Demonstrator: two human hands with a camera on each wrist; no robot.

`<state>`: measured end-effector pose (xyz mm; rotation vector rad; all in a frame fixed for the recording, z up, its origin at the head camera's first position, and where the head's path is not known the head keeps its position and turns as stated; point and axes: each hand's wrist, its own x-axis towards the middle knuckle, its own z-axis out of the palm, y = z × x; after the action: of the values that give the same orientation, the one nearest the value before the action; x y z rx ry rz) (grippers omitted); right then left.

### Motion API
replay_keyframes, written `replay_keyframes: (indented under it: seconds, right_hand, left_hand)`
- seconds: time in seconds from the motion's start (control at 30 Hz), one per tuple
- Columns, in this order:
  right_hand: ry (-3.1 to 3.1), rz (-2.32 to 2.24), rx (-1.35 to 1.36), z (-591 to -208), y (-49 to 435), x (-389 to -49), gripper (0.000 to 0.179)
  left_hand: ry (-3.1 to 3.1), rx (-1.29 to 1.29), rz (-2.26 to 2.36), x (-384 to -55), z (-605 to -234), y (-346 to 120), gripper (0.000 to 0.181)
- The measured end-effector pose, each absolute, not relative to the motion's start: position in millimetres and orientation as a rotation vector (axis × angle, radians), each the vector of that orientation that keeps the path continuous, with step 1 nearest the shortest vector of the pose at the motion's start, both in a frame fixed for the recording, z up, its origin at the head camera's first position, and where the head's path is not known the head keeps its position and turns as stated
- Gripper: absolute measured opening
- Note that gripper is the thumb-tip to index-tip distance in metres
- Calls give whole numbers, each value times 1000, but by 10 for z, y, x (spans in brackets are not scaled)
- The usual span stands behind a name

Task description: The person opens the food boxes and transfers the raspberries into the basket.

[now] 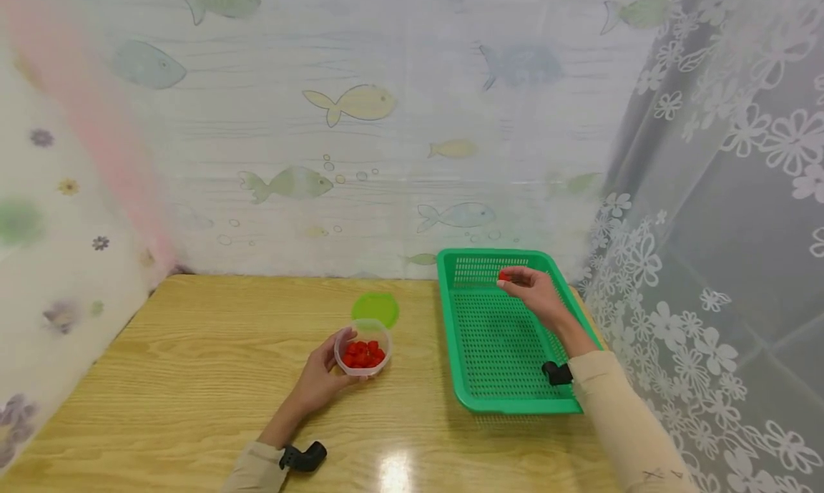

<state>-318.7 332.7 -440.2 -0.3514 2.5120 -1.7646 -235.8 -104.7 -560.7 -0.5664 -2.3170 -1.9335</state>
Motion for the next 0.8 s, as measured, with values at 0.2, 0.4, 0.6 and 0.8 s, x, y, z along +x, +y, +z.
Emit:
replay_keyframes:
  seconds: [0.2,0.4,0.6,0.8]
  right_hand:
    - [2527,-1750,-302,-4539,3380,-3283,54]
    - [2499,-1764,-346,-4529,3401,-3318,54]
    - [2469,-1805,-363,-4425,3363,-3299,57]
    - [2441,-1893,-512,-4124,3131,-3173,30]
  left_hand:
    - [-2333,-536,-1965,-2346,-5604,-1057,90]
    - [-2303,-558,-1964,-2349,-5614,-1058,87]
    - [-2290,-544,-1994,-2358,-5621,-1044,87]
    - [-2324,-499,-1992,-2352,-5594,-1045,91]
